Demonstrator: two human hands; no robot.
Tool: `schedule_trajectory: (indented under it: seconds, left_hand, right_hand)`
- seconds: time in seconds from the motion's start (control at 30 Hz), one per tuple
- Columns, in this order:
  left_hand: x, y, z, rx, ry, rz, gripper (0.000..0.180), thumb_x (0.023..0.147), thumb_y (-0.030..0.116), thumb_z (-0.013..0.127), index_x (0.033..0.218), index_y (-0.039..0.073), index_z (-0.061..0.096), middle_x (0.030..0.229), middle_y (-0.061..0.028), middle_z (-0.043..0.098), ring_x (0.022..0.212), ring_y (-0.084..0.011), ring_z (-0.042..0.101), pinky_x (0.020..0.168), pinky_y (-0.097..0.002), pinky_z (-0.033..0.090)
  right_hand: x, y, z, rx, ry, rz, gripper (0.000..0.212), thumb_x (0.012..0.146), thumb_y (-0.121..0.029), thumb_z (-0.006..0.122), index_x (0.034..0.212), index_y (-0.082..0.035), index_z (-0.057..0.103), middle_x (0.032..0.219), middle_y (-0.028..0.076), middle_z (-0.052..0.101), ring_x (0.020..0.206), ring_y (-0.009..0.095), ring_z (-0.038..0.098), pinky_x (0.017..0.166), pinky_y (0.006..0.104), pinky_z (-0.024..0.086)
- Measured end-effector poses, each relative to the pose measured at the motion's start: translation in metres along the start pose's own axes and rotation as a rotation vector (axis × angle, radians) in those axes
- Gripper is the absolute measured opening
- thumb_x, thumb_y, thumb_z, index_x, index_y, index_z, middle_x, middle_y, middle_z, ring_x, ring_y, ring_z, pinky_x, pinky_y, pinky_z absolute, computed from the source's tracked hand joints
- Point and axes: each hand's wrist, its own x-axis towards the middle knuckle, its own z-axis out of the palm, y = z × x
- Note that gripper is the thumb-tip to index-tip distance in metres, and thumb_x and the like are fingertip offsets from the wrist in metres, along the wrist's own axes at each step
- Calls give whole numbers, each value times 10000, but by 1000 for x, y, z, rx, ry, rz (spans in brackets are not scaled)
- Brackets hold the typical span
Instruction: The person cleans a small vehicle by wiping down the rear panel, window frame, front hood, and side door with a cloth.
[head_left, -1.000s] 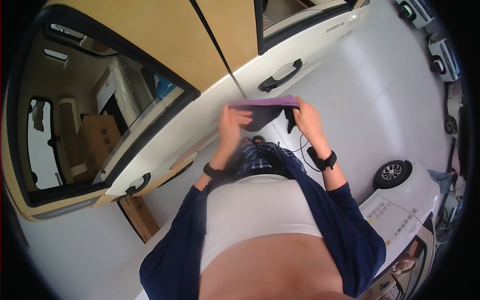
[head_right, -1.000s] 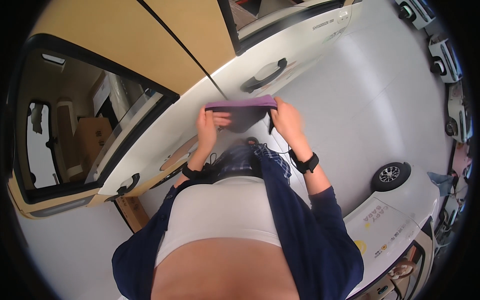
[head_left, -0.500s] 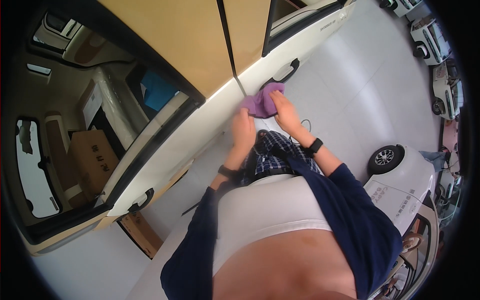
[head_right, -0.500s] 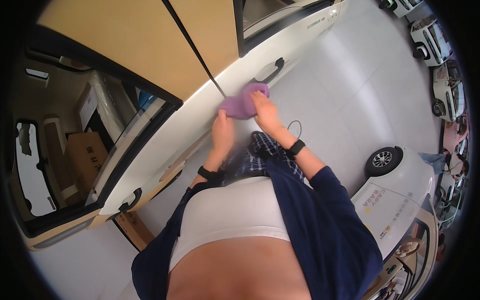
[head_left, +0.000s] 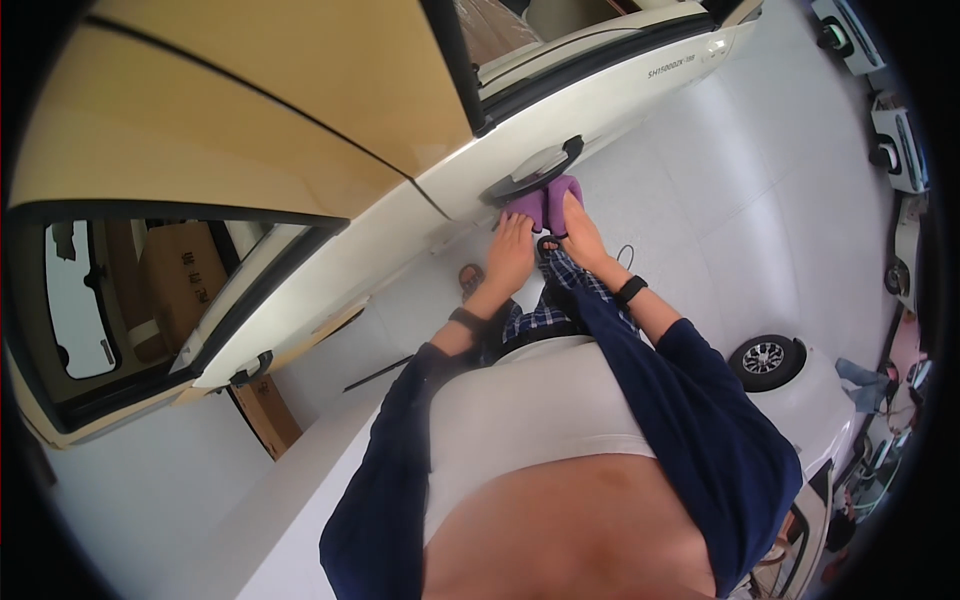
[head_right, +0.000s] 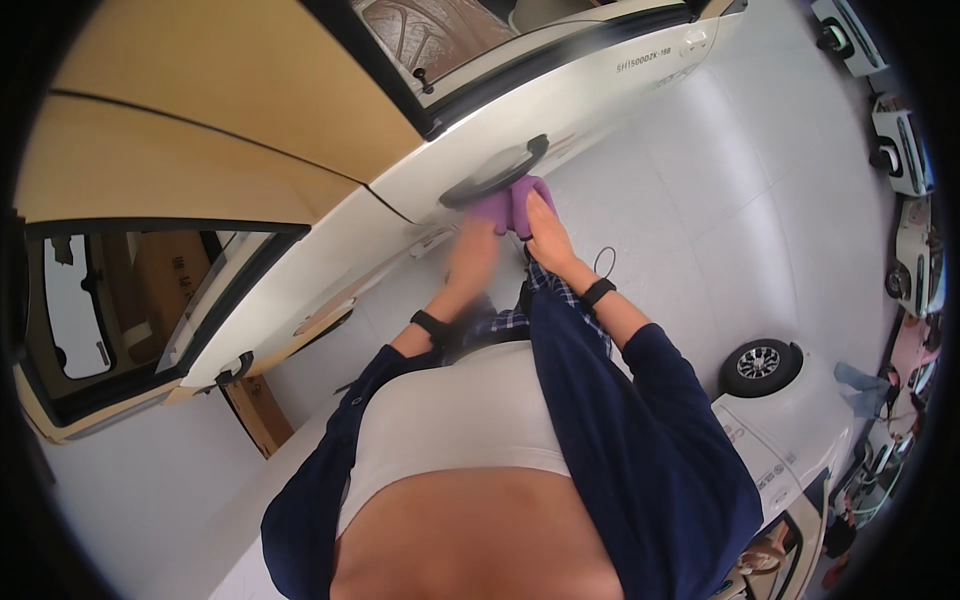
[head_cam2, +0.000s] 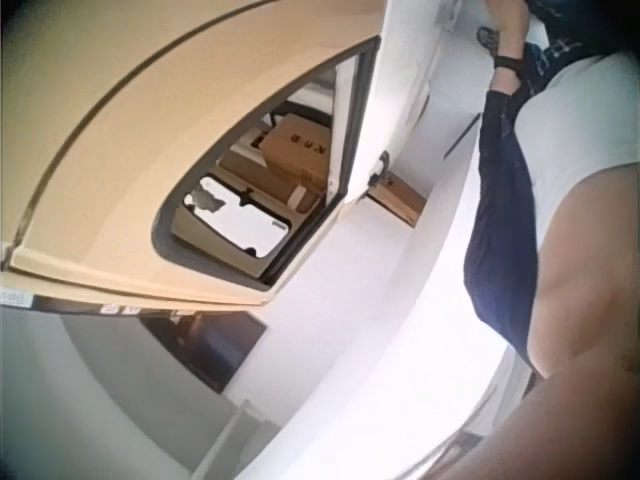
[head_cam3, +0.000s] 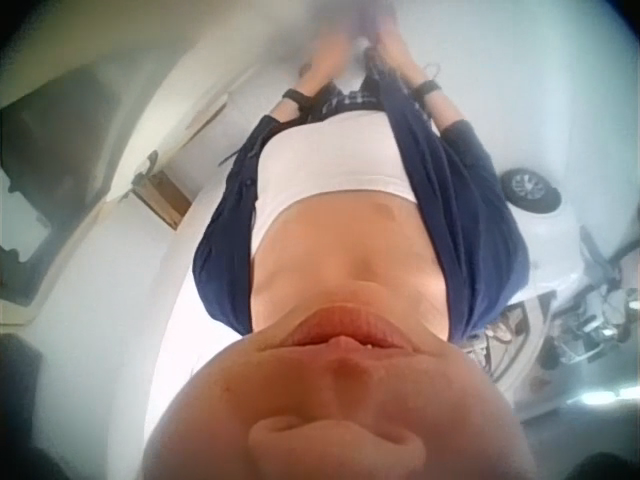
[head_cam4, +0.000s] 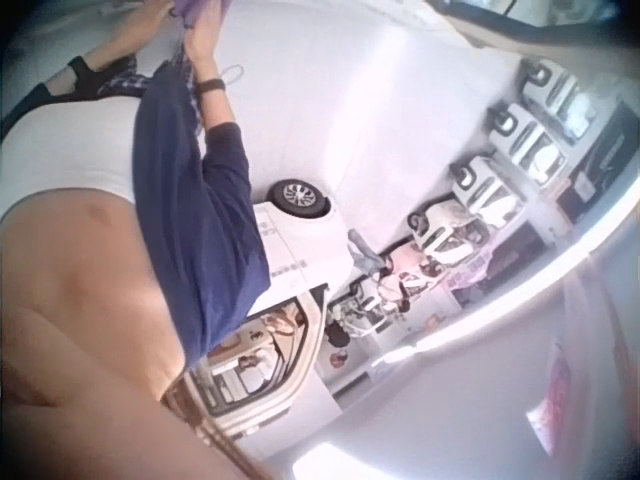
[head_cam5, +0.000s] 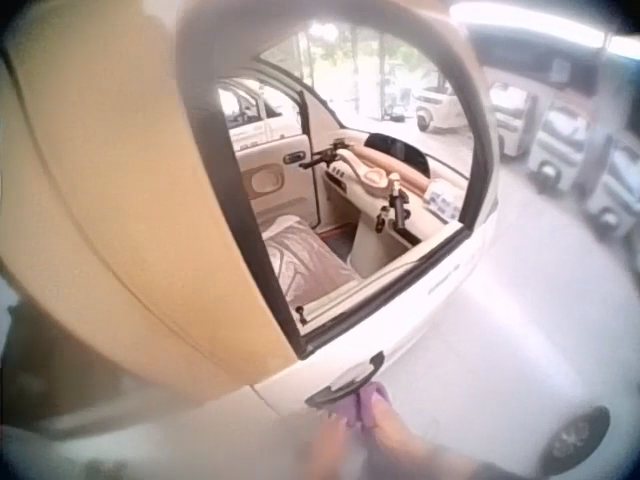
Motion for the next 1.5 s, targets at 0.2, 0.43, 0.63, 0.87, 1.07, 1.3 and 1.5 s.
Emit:
schedule_trajectory:
  seconds: [0.2, 0.43, 0.63, 0.87, 1.07, 1.3, 1.5]
  left_hand:
    - [28, -5, 40, 229, 169, -73, 297, 747, 62, 458, 1029, -27, 460, 1043, -182, 513, 1049, -321, 466, 972, -468, 303]
    - [41, -6, 45, 509, 288, -53, 239, 732, 87, 499, 961, 24, 527, 954, -132, 550, 930, -289, 508, 826, -407, 381]
    - [57, 9, 54, 439, 135, -105, 334, 729, 106, 496, 1051, 18, 485, 1073, -123, 526, 1056, -264, 471, 917, -410, 333]
    - [66, 18, 72, 334, 197, -240, 326, 710, 100, 529, 1020, 5, 497, 1057, -139, 541, 1077, -273, 473, 946, -433, 327]
    - [66, 15, 57, 367, 199, -240, 267, 727, 120, 536, 974, 28, 489, 1012, -125, 533, 999, -274, 492, 940, -449, 327]
    - [68, 7, 54, 605, 252, 17, 306, 694, 142, 547, 981, 56, 486, 1028, -104, 519, 1026, -257, 471, 901, -435, 336]
    - [69, 31, 48, 461, 67, -154, 313, 689, 112, 538, 994, 60, 490, 1042, -87, 520, 1064, -228, 452, 1016, -459, 248]
  right_hand:
    - [31, 20, -5, -109, -15, -145, 539, 645, 28, 464, 1178, 84, 412, 1242, 243, 414, 1213, 365, 335, 1025, 390, 268]
    - [44, 30, -24, -267, -98, -321, 474, 655, -4, 493, 1127, 39, 472, 1205, 188, 470, 1171, 333, 382, 983, 399, 311]
    - [38, 40, -57, -78, -205, -239, 364, 700, -26, 470, 1062, -4, 492, 1057, 188, 536, 985, 352, 491, 834, 421, 408]
    - [18, 46, -75, -54, -266, -107, 222, 756, -69, 448, 970, -14, 471, 853, 204, 554, 837, 380, 516, 716, 457, 415]
    - [16, 43, -76, -68, -393, -195, 201, 763, -70, 461, 952, -1, 462, 856, 212, 544, 846, 381, 505, 725, 448, 410]
    - [11, 48, -73, -127, -429, -133, 172, 779, -101, 465, 930, -19, 471, 815, 205, 559, 816, 390, 520, 703, 463, 414]
    - [15, 46, -88, -228, -570, 64, 209, 836, -199, 452, 933, -21, 505, 850, 221, 580, 823, 397, 535, 701, 461, 419]
